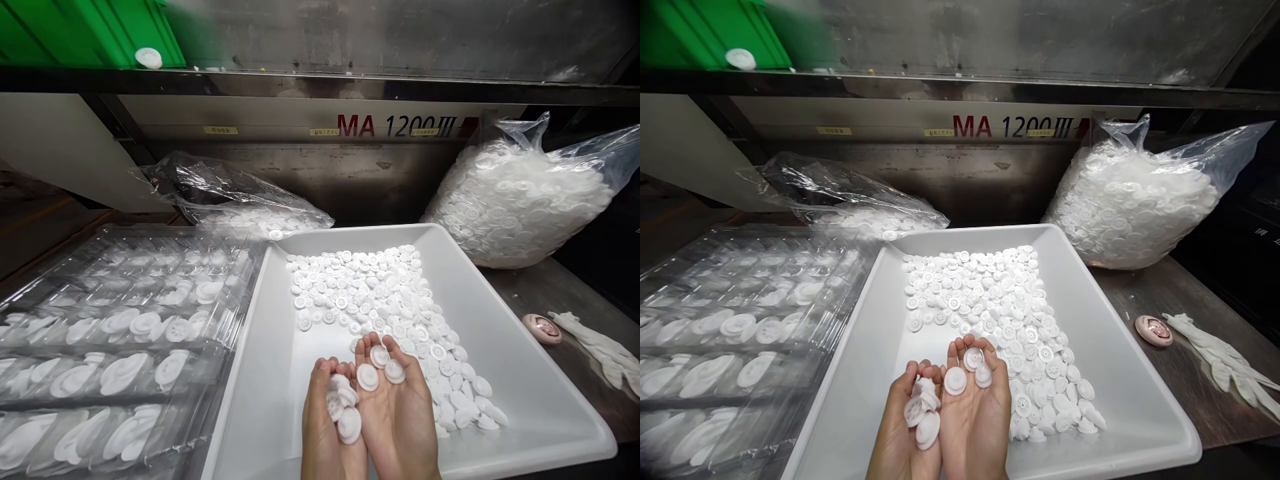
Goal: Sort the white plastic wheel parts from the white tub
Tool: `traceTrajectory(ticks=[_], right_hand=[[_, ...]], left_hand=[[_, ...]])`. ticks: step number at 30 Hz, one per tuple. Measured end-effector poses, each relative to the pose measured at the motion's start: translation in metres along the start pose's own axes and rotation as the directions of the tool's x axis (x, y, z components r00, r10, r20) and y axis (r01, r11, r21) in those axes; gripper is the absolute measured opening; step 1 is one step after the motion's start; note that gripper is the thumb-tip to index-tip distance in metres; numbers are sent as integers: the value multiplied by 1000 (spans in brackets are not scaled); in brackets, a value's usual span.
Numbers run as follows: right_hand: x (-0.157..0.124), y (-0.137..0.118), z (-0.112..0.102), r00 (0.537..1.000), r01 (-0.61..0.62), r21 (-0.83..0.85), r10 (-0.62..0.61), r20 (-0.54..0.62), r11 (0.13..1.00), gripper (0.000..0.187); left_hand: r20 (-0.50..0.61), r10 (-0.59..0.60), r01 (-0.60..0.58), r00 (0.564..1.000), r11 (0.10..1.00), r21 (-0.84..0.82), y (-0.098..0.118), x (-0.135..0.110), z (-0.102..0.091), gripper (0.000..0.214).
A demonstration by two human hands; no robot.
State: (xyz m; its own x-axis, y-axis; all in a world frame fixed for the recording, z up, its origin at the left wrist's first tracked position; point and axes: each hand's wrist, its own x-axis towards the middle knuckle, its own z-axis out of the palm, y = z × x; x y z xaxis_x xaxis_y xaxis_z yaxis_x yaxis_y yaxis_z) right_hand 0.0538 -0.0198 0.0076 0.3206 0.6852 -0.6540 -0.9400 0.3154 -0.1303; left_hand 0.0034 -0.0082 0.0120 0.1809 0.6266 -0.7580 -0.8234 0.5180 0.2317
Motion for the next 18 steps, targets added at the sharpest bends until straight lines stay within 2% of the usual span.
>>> traceTrajectory(ticks=[6, 12, 15, 18], right_hand=[[2, -1, -1, 999, -34, -23, 34, 2, 999, 8], [0, 2, -3, 998, -38, -151, 45, 43, 988, 12], [0, 4, -6, 994, 43, -269, -15, 109, 962, 15], [-2, 4, -12, 972, 188, -424, -104, 213, 886, 15]], left_hand=[[-7, 72, -73, 997, 996, -51, 10, -1, 6, 9], [52, 117, -117, 992, 993, 2, 4, -7, 8, 10], [70, 139, -142, 988, 989, 43, 0, -8, 6, 13], [64, 134, -138, 989, 988, 64, 0, -4, 3, 13]])
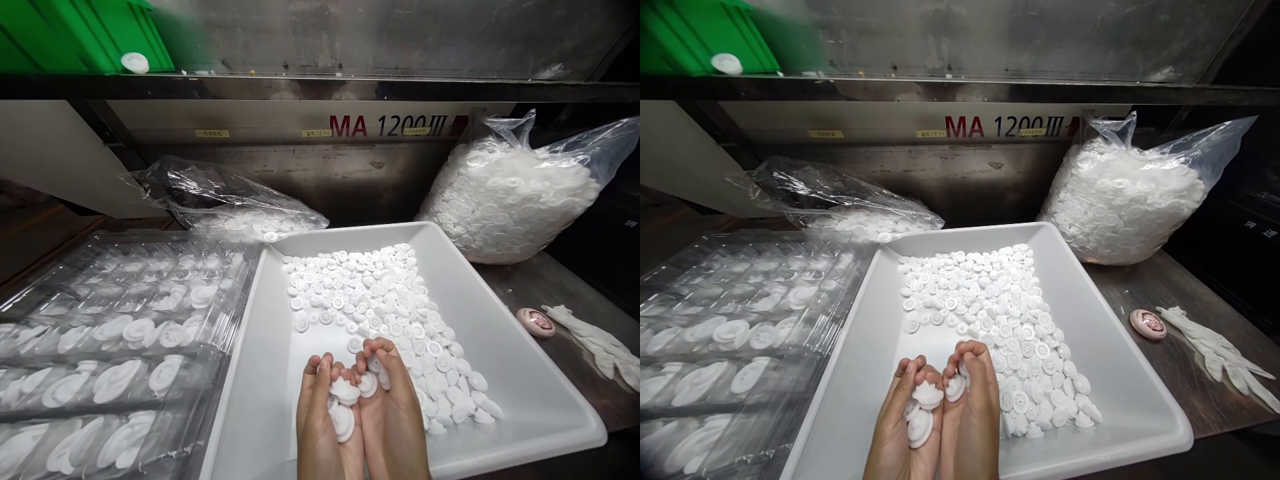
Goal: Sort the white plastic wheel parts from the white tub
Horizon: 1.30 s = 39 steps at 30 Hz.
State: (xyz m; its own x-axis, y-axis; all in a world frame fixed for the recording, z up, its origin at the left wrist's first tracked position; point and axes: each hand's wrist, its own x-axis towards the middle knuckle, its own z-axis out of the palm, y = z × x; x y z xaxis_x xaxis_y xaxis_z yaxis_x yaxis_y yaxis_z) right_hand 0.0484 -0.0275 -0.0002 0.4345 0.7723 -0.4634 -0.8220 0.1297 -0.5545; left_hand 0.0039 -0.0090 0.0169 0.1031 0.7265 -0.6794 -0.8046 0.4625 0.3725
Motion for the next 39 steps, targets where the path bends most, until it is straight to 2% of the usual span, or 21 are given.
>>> traceTrajectory(ticks=[3, 6, 9, 12, 15, 18, 20, 22, 23, 24, 25, 26, 27, 28, 29, 31, 34, 36, 39], right_hand=[[-6, -1, -6, 989, 141, -243, -124, 86, 960, 18], [-14, -3, -11, 950, 304, -451, -230, 211, 839, 15], [-19, -5, -15, 900, 433, -564, -302, 315, 703, 8], [-21, -6, -16, 885, 465, -586, -338, 321, 663, 5], [-20, -9, -17, 924, 381, -529, -287, 255, 758, 6], [-16, -15, -18, 978, 158, -360, -94, 189, 920, 23], [-12, -21, -18, 983, -1, -189, 36, 178, 982, 28], [-7, -25, -18, 978, -108, -25, 110, 175, 994, 22], [-5, -27, -18, 976, -147, 41, 138, 171, 988, 17], [-3, -28, -18, 972, -183, 91, 166, 167, 979, 12], [-2, -28, -18, 967, -215, 131, 193, 163, 968, 11], [-1, -28, -18, 964, -241, 162, 216, 157, 957, 12], [0, -27, -18, 960, -262, 185, 236, 151, 947, 13], [-1, -27, -18, 956, -279, 209, 252, 148, 937, 14], [-1, -27, -18, 951, -297, 233, 266, 155, 926, 17], [-3, -27, -19, 936, -337, 277, 289, 199, 900, 27], [-7, -29, -19, 905, -394, 320, 303, 298, 862, 40], [-8, -29, -19, 891, -412, 331, 298, 343, 849, 43], [-7, -29, -19, 880, -421, 346, 284, 382, 839, 44]], left_hand=[[-11, -31, 31, 999, 1000, -1, 5, 4, -4, 16], [-36, -90, 89, 995, 996, -17, 13, 3, -5, 24], [-14, -141, 140, 990, 990, -32, 16, -1, -3, 31], [-6, -162, 162, 987, 986, -31, 14, -4, 0, 35], [0, -144, 144, 990, 990, -12, 13, -3, 1, 29], [30, -68, 66, 997, 996, 56, 15, -3, 0, 20], [78, -24, 11, 997, 985, 172, 16, -5, -3, 10], [136, -12, -31, 991, 948, 317, 17, -8, -6, 9], [174, 14, -83, 985, 915, 394, 17, -9, -9, 12], [235, 74, -183, 969, 854, 488, 18, -10, -11, 14], [324, 153, -324, 934, 745, 583, 18, -11, -13, 13], [436, 226, -479, 871, 585, 654, 19, -11, -15, 11], [556, 269, -617, 786, 390, 683, 19, -10, -17, 9], [659, 274, -712, 700, 204, 672, 19, -9, -19, 9], [725, 257, -761, 639, 73, 645, 19, -8, -21, 11], [767, 228, -786, 599, -14, 618, 20, -6, -24, 20], [793, 190, -793, 580, -94, 602, 22, -3, -26, 29], [805, 148, -794, 575, -136, 592, 24, -3, -26, 26], [797, 141, -784, 588, -145, 604, 27, -2, -24, 11]])
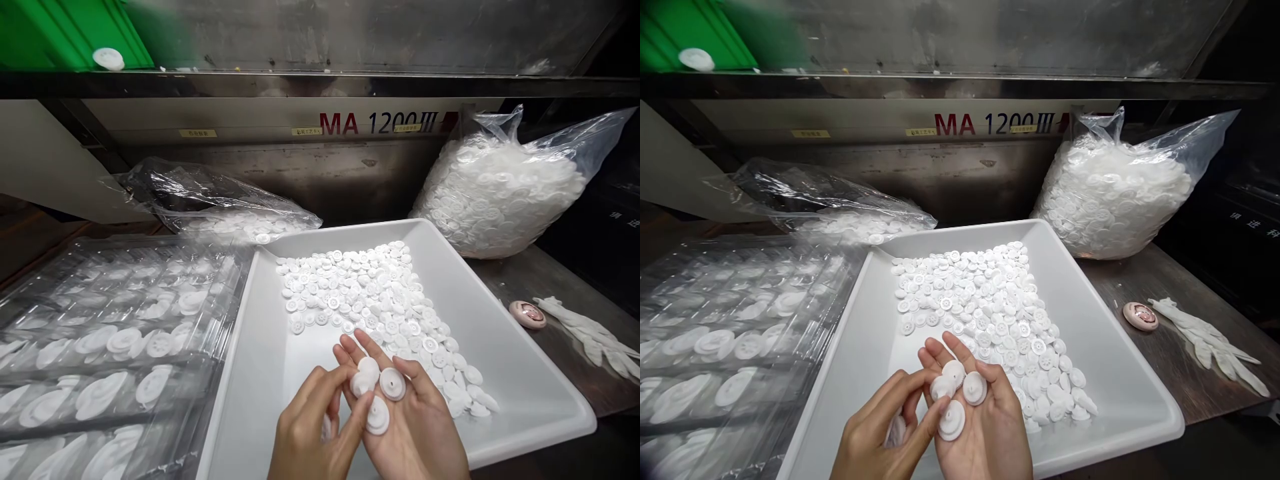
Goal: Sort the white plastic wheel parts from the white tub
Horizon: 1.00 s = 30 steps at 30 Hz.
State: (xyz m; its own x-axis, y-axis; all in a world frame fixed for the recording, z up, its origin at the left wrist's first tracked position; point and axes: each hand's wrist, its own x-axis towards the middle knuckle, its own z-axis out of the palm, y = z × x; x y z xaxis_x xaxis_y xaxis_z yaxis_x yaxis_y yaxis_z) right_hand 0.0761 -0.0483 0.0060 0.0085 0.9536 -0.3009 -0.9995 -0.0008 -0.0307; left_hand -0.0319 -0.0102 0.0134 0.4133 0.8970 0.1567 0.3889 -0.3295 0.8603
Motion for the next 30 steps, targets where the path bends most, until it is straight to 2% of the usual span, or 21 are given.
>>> traceTrajectory(ticks=[5, 8, 11, 16, 20, 24, 27, 30], right_hand=[[0, 0, 6, 999, 30, 20, -30, -25, 999, 45], [-2, 0, 14, 996, 54, 31, -52, -69, 998, 47], [-3, 0, 17, 993, 72, 45, -67, -95, 996, 50], [0, 0, 11, 998, 61, 72, -59, -24, 996, 60], [1, -1, 11, 997, 70, 81, -71, 8, 994, 64], [1, -2, 13, 996, 62, 76, -66, 56, 995, 62], [1, -3, 13, 996, 57, 75, -62, 70, 996, 60], [0, -3, 12, 997, 53, 71, -57, 58, 996, 59]], left_hand=[[-81, 55, -47, 995, 994, 102, 2, 1, -1, 14], [-78, 97, -83, 992, 984, 157, 1, 1, -1, 13], [-73, 90, -77, 993, 984, 163, -1, 1, 0, 12], [-58, 36, -29, 998, 994, 109, -6, 2, 2, 18], [-105, 2, 7, 994, 996, 86, -3, 4, 2, 16], [-81, 20, -16, 997, 998, 55, 1, 5, 2, 28], [-58, 41, -38, 997, 998, 46, 0, 4, 3, 26], [-81, 44, -41, 996, 998, 37, -3, 3, 4, 25]])
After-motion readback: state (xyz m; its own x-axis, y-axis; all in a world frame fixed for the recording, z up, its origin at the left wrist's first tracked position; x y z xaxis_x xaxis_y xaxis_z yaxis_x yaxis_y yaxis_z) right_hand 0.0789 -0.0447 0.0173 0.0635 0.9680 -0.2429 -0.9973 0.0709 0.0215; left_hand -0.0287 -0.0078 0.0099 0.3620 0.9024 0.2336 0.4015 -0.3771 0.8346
